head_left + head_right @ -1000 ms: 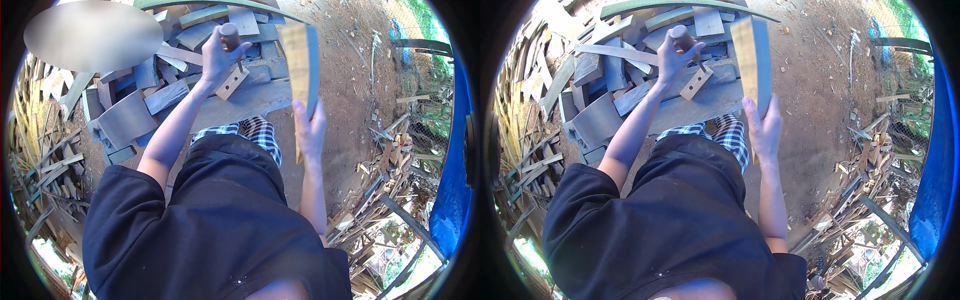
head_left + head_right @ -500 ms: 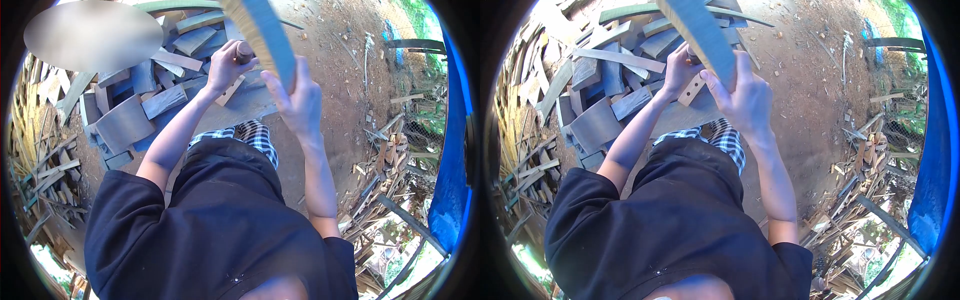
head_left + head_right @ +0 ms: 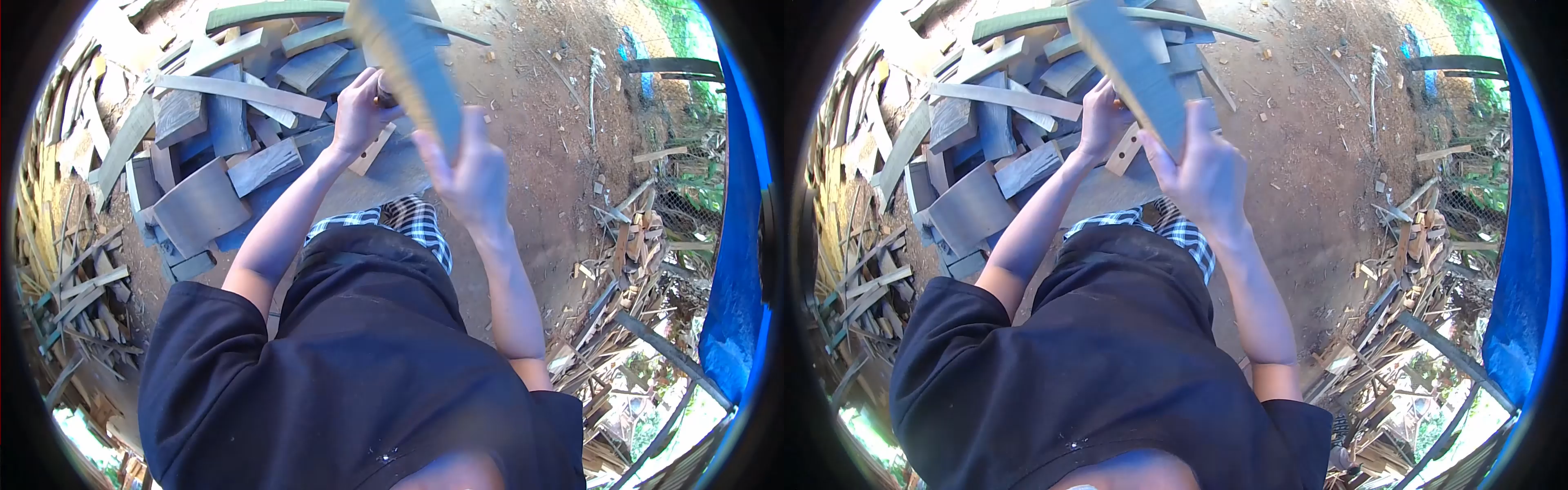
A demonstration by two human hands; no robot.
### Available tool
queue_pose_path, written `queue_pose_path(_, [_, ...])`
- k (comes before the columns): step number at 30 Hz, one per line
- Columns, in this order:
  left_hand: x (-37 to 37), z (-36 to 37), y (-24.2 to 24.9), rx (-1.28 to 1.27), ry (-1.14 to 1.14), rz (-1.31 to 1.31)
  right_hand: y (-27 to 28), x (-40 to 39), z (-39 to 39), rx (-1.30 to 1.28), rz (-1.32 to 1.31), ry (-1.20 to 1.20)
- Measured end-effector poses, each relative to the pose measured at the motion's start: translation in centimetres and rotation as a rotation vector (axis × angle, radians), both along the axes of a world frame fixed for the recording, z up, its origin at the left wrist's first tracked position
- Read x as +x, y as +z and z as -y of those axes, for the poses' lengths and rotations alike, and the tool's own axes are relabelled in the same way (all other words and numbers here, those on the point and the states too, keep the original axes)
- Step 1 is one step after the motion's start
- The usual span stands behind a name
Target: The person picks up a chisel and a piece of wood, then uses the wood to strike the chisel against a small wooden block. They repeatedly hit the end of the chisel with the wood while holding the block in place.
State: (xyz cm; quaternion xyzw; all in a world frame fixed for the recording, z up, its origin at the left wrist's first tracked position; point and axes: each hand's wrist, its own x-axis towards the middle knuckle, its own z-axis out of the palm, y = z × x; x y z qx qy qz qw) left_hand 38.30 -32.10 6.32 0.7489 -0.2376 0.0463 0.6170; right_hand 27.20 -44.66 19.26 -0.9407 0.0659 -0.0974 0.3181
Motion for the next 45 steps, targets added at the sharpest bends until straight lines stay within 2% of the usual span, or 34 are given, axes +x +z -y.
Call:
queue_pose_path(3, [0.5,0.3,0.5,-0.032,-0.016,0.011,-0.1,0.2,0.9,-0.125,-0.119,0.039])
queue_pose_path(5, [0.1,0.0,0.4,0.069,-0.003,0.057,1.0,-0.4,0.7,-0.090,-0.085,0.049])
queue_pose_path(7, [-0.3,0.0,0.4,0.052,-0.002,0.016,2.0,-0.6,-0.4,0.244,0.228,-0.028])
queue_pose_path(9, [0.0,0.1,0.2,0.057,0.029,0.046,0.7,-0.8,-0.3,0.247,0.250,-0.060])
queue_pose_path(11, [0.0,0.1,0.0,0.031,-0.036,-0.004,-1.9,-0.6,0.8,-0.109,-0.136,-0.032])
queue_pose_path(12, [-0.1,0.2,0.2,-0.003,-0.054,-0.004,-2.1,-0.8,1.0,-0.121,-0.099,-0.038])
queue_pose_path(13, [0.1,0.2,0.2,-0.041,-0.055,-0.002,-2.1,-0.4,1.5,-0.124,-0.088,-0.027])
queue_pose_path(14, [0.4,-0.1,-0.3,0.077,-0.046,0.033,-2.2,-0.7,1.5,-0.097,-0.031,-0.027])
queue_pose_path(17, [0.8,-0.4,-0.9,0.069,0.003,-0.057,-3.1,-2.4,1.7,-0.060,0.041,-0.065])
queue_pose_path(19, [1.4,-1.0,-1.0,0.065,0.041,-0.091,-4.7,-3.5,2.2,0.161,-0.008,-0.156])
queue_pose_path(21, [2.0,-2.0,-1.1,0.038,0.138,-0.267,-5.8,-4.7,2.6,0.176,-0.030,-0.190])
queue_pose_path(23, [3.5,-3.5,-3.1,-0.053,0.215,-0.380,-6.7,-5.8,2.9,0.218,-0.094,-0.260])
queue_pose_path(26, [5.1,-5.5,-5.6,-0.349,0.299,-0.539,-8.0,-7.1,2.9,0.240,-0.112,-0.295])
queue_pose_path(28, [6.0,-6.6,-6.3,-0.508,0.387,-0.666,-8.7,-7.9,3.3,0.173,-0.138,-0.309])
queue_pose_path(29, [6.5,-6.9,-6.7,-0.503,0.384,-0.672,-8.9,-8.4,3.4,0.112,-0.169,-0.314])
queue_pose_path(31, [7.0,-7.6,-5.5,-0.680,0.354,-0.716,-8.6,-8.9,3.3,0.144,-0.184,-0.337])
queue_pose_path(33, [7.3,-6.6,-4.0,-0.717,0.374,-0.677,-8.5,-9.2,3.5,0.173,-0.192,-0.349])
queue_pose_path(37, [6.8,-3.5,-1.2,-0.652,0.177,-0.600,-8.8,-9.8,4.1,0.204,-0.142,-0.418])
queue_pose_path(41, [4.0,1.8,1.1,-0.353,0.054,-0.369,-9.8,-10.0,4.5,0.307,-0.094,-0.491])
queue_pose_path(45, [0.2,6.5,2.0,-0.058,-0.230,0.040,-9.7,-10.2,4.9,0.406,-0.063,-0.591])
